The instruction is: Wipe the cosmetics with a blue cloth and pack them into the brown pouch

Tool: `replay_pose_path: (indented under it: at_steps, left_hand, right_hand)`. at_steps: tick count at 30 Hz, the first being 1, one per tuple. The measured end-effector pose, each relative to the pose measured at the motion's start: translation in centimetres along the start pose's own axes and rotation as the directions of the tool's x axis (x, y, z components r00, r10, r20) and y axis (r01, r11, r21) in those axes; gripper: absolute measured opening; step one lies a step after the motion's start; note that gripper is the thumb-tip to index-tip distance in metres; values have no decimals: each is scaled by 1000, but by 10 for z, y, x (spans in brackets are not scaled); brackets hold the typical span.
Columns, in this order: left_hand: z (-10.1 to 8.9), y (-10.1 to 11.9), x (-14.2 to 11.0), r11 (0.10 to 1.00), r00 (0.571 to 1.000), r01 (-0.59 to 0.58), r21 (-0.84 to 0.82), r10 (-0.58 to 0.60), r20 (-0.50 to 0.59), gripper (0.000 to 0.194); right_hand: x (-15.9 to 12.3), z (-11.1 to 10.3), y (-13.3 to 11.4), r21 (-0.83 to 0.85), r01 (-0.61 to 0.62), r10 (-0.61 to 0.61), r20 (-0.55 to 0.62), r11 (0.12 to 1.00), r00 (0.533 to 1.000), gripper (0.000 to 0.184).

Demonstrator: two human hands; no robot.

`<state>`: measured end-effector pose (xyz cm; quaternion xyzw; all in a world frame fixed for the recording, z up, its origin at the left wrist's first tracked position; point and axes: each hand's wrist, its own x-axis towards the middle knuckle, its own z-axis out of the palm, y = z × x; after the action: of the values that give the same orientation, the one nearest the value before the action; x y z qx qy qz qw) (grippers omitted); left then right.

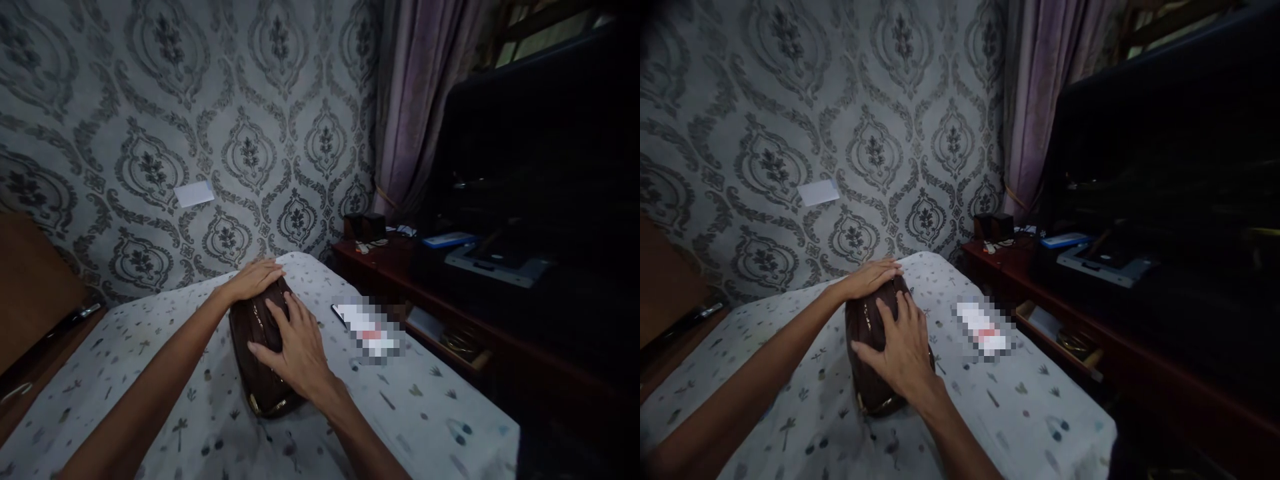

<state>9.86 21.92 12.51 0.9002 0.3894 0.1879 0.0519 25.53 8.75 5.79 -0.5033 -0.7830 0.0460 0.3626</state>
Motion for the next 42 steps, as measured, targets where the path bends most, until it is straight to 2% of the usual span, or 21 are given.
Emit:
replay_pose_path:
  at_steps: [5,15,22,28,34,38,40,42]
  left_hand:
    - [9,-5,-3,996,994,73,-57,-78,-80,64]
    - [12,1,-1,981,960,164,-107,-184,-212,65]
    - [11,4,0,971,943,210,-114,-232,-238,64]
    - [10,4,1,957,927,246,-152,-279,-252,65]
    - [11,3,1,935,913,272,-228,-326,-247,70]
    - [4,0,0,915,913,279,-291,-347,-216,68]
    - [-4,-9,-2,893,891,315,-320,-395,-223,63]
    - [-11,-23,-8,851,838,393,-350,-488,-246,57]
  right_hand:
    - [0,1,0,7,-5,5,3,1000,1000,75]
    - [5,-9,-10,-22,-57,58,62,998,996,73]
    - [30,-11,-22,-31,-58,61,122,998,991,79]
    - [55,-6,-24,-32,-59,64,166,998,984,65]
    - [61,-8,-22,-59,-44,54,180,997,982,60]
    - [61,-9,-22,-79,-37,52,190,996,980,55]
    - [61,-9,-23,-84,-40,56,200,996,978,56]
    - [60,-10,-24,-84,-49,65,208,995,976,58]
